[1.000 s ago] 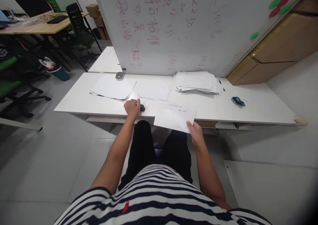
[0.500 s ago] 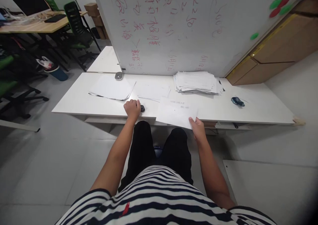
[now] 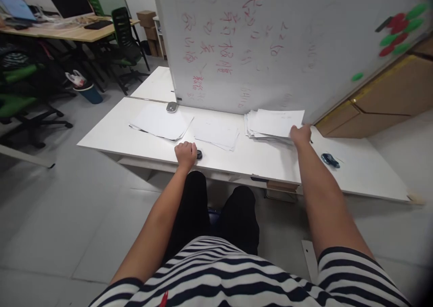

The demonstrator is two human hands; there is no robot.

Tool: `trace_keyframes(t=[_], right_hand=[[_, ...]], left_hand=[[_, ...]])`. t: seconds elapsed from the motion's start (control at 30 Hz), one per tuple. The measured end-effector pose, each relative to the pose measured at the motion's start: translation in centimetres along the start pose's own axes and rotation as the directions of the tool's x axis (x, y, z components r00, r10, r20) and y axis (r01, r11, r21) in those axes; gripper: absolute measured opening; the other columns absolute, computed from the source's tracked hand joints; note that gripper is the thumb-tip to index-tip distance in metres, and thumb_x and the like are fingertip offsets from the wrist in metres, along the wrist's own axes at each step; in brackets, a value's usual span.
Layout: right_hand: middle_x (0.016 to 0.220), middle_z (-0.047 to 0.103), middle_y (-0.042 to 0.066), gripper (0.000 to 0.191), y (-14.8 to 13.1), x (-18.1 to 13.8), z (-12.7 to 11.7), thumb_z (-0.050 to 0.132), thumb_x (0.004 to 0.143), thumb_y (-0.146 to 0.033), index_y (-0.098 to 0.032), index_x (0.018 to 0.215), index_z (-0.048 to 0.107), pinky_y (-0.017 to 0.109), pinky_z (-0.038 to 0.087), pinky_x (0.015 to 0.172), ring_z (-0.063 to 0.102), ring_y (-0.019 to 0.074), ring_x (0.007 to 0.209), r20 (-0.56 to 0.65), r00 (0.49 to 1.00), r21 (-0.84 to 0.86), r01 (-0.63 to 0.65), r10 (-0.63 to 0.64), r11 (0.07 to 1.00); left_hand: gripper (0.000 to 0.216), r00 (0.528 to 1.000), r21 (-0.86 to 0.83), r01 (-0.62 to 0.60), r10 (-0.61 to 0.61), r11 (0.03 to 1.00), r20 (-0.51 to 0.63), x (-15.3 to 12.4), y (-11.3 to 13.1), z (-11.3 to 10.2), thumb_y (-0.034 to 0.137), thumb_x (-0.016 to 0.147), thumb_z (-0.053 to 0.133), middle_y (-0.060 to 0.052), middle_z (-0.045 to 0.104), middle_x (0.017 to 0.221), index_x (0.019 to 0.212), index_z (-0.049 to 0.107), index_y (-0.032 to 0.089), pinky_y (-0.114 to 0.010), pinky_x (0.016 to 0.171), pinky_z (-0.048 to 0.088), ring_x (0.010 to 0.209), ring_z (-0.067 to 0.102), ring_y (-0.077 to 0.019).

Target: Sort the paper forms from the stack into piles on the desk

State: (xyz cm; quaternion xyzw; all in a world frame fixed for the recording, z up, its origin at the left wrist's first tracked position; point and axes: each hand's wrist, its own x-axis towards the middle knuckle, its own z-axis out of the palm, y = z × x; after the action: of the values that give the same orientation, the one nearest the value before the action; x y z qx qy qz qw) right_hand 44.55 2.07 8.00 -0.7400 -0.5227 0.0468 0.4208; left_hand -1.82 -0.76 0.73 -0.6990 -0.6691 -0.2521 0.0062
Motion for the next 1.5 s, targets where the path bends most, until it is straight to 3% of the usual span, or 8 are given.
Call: trace_keyframes(t=[0.13, 0.23, 0.33, 0.4, 0.5, 0.83, 1.1, 1.5], right_hand=[[0.149, 0.017, 0.029, 0.074, -1.5, -2.2, 4.3, 0.05, 0.087, -0.041, -0.007, 0.146, 0.022, 0.063, 0.016, 0.103, 0.011, 0.0428, 0.138, -0.172, 0.974, -0.121, -0.167, 0.145, 0.979], [0.152, 0.019, 0.022, 0.061, -4.7, -6.6, 8.6, 0.051, 0.087, -0.03, -0.009, 0.141, 0.034, 0.054, 0.016, 0.108, 0.011, 0.0355, 0.14, 0.027, 1.0, -0.202, 0.015, -0.009, 0.979], [0.152, 0.024, 0.017, 0.056, -8.4, -10.5, 12.8, 0.048, 0.089, -0.035, -0.012, 0.139, 0.038, 0.052, 0.013, 0.111, 0.011, 0.0316, 0.141, 0.326, 0.929, -0.173, 0.241, -0.175, 0.955], [0.153, 0.023, 0.015, 0.055, -10.3, -12.3, 15.0, 0.045, 0.09, -0.039, -0.016, 0.14, 0.038, 0.053, 0.013, 0.111, 0.01, 0.0305, 0.142, 0.416, 0.883, -0.151, 0.301, -0.216, 0.942], [0.154, 0.02, 0.015, 0.055, -11.4, -13.7, 17.0, 0.041, 0.091, -0.044, -0.018, 0.14, 0.036, 0.057, 0.014, 0.11, 0.01, 0.0315, 0.143, 0.438, 0.875, -0.145, 0.293, -0.204, 0.945], [0.155, 0.022, 0.012, 0.056, -10.4, -16.3, 17.2, 0.034, 0.093, -0.047, -0.019, 0.143, 0.034, 0.055, 0.012, 0.111, 0.012, 0.029, 0.143, 0.462, 0.863, -0.166, 0.31, -0.204, 0.936], [0.146, 0.04, 0.013, 0.047, -10.6, -16.7, 17.3, 0.033, 0.095, -0.045, -0.019, 0.13, 0.051, 0.057, 0.01, 0.11, 0.028, 0.0302, 0.137, 0.444, 0.866, -0.168, 0.332, -0.229, 0.928], [0.122, 0.062, 0.014, 0.036, -10.4, -17.2, 17.4, 0.04, 0.095, -0.043, -0.018, 0.109, 0.063, 0.057, 0.012, 0.108, 0.05, 0.0299, 0.116, 0.307, 0.884, -0.229, 0.428, -0.353, 0.874]], left_hand=[[0.043, 1.0, 0.029, 0.01, -0.01, 1.0, -0.006, 0.0, -0.1, 0.2, 0.033, 0.095, 0.024, -0.011, 0.061, 0.085, 0.076, 0.06, 0.02, -0.04, 0.082, 0.028, 0.09, 0.051, -0.0247], [0.044, 1.0, 0.054, 0.004, -0.004, 0.999, -0.006, 0.0, -0.2, 0.4, 0.034, 0.096, 0.024, -0.01, 0.061, 0.085, 0.076, 0.06, 0.021, -0.04, 0.082, 0.029, 0.091, 0.052, -0.0243], [0.044, 1.0, 0.056, 0.006, -0.006, 0.998, 0.003, 0.0, -0.1, 0.4, 0.033, 0.096, 0.023, -0.011, 0.061, 0.086, 0.077, 0.061, 0.02, -0.04, 0.083, 0.029, 0.091, 0.052, -0.0243], [0.045, 1.0, 0.056, 0.011, -0.011, 0.998, 0.005, 0.0, 0.0, 0.3, 0.033, 0.096, 0.022, -0.011, 0.061, 0.086, 0.077, 0.06, 0.02, -0.04, 0.083, 0.029, 0.091, 0.052, -0.0244], [0.046, 1.0, 0.05, 0.01, -0.01, 0.999, 0.003, 0.0, 0.1, 0.1, 0.033, 0.096, 0.021, -0.01, 0.061, 0.085, 0.075, 0.06, 0.02, -0.039, 0.082, 0.029, 0.09, 0.052, -0.0243], [0.044, 0.999, 0.015, 0.021, -0.021, 1.0, 0.023, 0.1, 0.0, 0.2, 0.034, 0.095, 0.023, -0.011, 0.061, 0.087, 0.076, 0.06, 0.021, -0.04, 0.084, 0.028, 0.092, 0.051, -0.0249], [0.044, 1.0, 0.074, -0.008, 0.009, 0.997, -0.005, 0.0, -0.1, 0.4, 0.032, 0.096, 0.022, -0.01, 0.059, 0.083, 0.074, 0.058, 0.02, -0.039, 0.082, 0.029, 0.089, 0.051, -0.0236], [0.037, 0.972, 0.013, -0.09, 0.091, 0.996, -0.215, 0.1, -0.9, 2.0, 0.03, 0.094, 0.034, -0.007, 0.055, 0.07, 0.063, 0.052, 0.019, -0.036, 0.073, 0.026, 0.076, 0.049, -0.0211]])
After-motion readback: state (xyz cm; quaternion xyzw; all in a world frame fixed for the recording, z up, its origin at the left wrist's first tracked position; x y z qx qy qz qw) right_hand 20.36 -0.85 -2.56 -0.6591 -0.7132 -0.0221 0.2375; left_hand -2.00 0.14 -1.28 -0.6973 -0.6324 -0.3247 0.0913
